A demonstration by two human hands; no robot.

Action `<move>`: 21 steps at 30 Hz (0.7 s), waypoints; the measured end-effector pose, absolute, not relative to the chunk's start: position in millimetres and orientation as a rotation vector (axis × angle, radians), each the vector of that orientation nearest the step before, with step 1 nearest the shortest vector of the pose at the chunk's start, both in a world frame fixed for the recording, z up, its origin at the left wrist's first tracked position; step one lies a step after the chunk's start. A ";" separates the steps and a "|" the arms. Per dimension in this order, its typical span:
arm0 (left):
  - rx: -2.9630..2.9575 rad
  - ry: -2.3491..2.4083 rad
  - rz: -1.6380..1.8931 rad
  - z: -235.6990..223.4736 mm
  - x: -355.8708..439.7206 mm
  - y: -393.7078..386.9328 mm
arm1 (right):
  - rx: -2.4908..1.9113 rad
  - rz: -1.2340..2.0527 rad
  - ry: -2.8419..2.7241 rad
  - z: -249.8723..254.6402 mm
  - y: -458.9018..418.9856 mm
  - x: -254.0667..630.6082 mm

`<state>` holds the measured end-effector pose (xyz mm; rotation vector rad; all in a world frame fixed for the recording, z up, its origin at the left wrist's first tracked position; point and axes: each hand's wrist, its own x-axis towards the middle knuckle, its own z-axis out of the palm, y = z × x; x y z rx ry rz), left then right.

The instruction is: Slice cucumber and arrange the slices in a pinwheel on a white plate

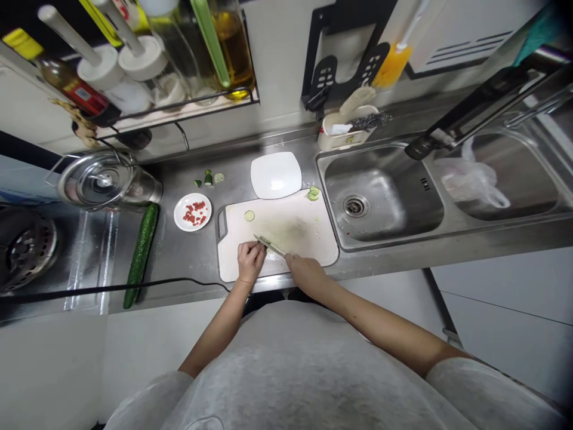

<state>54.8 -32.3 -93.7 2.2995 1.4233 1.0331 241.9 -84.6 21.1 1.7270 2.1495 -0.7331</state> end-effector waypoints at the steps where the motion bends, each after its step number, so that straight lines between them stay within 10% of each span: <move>1: 2.297 1.423 1.029 -93.8 54.8 -32.2 | 1.716 -0.744 2.145 21.6 -83.5 241.5; 21: 2.276 1.420 1.054 -93.6 54.6 -30.6 | 1.654 -0.805 2.199 26.6 -73.3 238.8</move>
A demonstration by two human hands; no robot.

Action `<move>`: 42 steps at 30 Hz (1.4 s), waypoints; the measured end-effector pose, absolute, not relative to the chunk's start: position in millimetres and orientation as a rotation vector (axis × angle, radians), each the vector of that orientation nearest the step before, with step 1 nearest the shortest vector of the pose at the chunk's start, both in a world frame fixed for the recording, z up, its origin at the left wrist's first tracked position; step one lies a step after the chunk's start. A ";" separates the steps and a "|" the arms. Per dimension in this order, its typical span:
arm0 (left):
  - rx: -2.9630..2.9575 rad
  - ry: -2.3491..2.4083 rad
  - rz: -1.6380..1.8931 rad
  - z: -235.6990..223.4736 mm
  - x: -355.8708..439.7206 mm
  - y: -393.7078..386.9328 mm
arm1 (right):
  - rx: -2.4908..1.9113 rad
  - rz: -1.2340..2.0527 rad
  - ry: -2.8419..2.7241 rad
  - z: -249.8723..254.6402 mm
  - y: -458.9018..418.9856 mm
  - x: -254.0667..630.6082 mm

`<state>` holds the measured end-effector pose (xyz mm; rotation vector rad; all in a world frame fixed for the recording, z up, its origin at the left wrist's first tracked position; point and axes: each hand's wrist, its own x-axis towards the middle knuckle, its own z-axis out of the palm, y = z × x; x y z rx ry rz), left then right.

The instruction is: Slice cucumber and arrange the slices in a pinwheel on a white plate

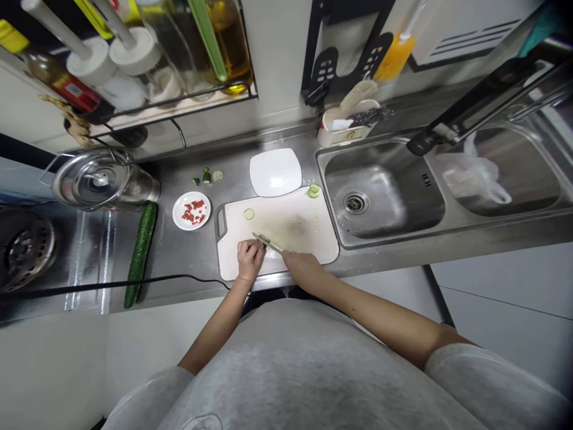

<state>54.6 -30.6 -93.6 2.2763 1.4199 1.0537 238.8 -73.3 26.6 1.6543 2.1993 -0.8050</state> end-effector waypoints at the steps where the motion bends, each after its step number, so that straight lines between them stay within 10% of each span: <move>1: 2.267 1.431 1.051 -93.3 54.6 -30.4 | 1.659 -0.798 2.196 25.6 -73.1 237.4; 42: 2.258 1.413 1.026 -92.6 55.0 -29.6 | 1.669 -0.915 2.195 16.3 -52.9 234.0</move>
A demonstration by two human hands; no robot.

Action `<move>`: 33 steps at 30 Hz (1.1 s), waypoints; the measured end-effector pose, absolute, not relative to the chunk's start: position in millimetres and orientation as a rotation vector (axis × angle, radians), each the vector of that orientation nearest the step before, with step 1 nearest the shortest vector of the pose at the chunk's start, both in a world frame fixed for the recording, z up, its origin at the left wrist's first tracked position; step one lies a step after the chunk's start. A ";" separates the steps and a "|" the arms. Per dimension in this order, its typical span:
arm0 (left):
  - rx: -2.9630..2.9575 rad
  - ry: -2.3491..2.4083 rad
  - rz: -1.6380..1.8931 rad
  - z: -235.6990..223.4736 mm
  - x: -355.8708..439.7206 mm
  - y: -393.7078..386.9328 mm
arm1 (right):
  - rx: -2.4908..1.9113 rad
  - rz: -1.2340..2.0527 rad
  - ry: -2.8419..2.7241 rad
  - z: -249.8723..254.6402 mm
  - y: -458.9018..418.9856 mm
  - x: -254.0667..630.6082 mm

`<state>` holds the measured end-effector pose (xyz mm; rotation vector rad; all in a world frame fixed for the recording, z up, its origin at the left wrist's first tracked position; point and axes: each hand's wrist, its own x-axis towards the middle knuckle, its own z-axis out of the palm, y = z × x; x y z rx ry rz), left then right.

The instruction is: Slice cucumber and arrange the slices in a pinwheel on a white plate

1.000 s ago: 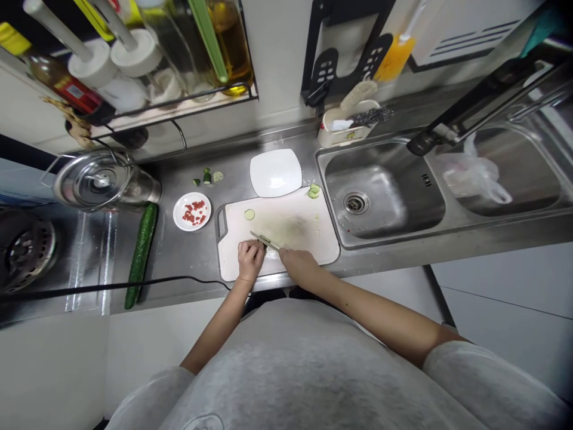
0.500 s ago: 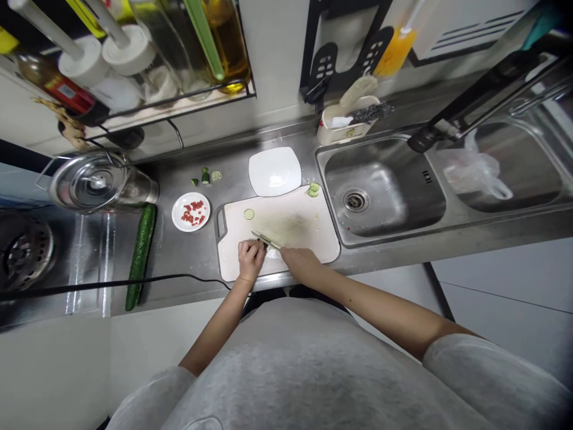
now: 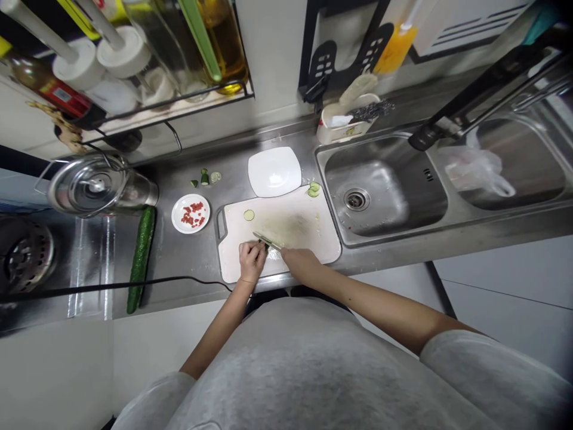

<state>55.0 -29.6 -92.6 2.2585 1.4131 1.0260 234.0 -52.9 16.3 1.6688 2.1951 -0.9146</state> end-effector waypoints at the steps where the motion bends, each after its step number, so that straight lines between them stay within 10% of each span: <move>1: 2.257 1.413 1.031 -92.9 55.0 -29.6 | 1.667 -0.913 2.202 15.7 -52.9 234.2; 33: 2.152 1.464 0.936 -82.8 59.8 -33.3 | 1.787 -0.843 2.142 -3.6 -52.8 243.2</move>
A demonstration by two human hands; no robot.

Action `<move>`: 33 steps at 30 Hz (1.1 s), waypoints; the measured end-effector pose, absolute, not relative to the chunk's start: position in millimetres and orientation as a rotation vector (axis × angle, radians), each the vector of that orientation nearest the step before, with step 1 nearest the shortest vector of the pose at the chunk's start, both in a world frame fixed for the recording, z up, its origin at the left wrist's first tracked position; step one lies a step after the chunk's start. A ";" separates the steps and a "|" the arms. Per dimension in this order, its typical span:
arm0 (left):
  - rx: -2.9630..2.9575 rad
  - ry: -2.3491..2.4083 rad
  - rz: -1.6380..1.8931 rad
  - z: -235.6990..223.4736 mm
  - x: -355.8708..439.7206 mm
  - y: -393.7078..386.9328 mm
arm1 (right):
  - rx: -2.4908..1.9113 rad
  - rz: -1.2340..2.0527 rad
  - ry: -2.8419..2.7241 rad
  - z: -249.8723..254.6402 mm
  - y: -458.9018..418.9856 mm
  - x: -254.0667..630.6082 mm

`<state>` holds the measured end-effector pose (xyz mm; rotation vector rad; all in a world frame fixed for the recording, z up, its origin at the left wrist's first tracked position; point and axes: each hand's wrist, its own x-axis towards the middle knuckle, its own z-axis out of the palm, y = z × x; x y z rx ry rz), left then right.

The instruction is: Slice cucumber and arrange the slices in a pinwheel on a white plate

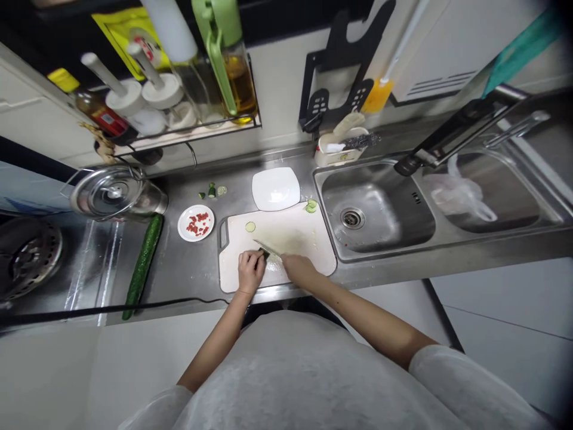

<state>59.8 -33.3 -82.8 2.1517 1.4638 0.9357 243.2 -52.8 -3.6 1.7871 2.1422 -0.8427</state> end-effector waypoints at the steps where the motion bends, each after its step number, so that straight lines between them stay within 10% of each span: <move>1: 2.106 1.483 0.936 -80.2 61.4 -33.8 | 1.800 -0.813 2.136 -1.8 -52.6 245.0; 9: 1.498 1.806 1.152 -45.3 71.8 -21.3 | 1.932 -0.292 2.278 5.2 -57.7 268.5; 15: 1.819 1.538 0.528 -2.4 79.5 3.5 | 1.908 -0.020 2.472 3.3 -64.2 286.7; 33: 1.478 1.962 0.617 -44.5 86.3 50.1 | 1.989 -0.277 2.173 2.8 -93.4 306.7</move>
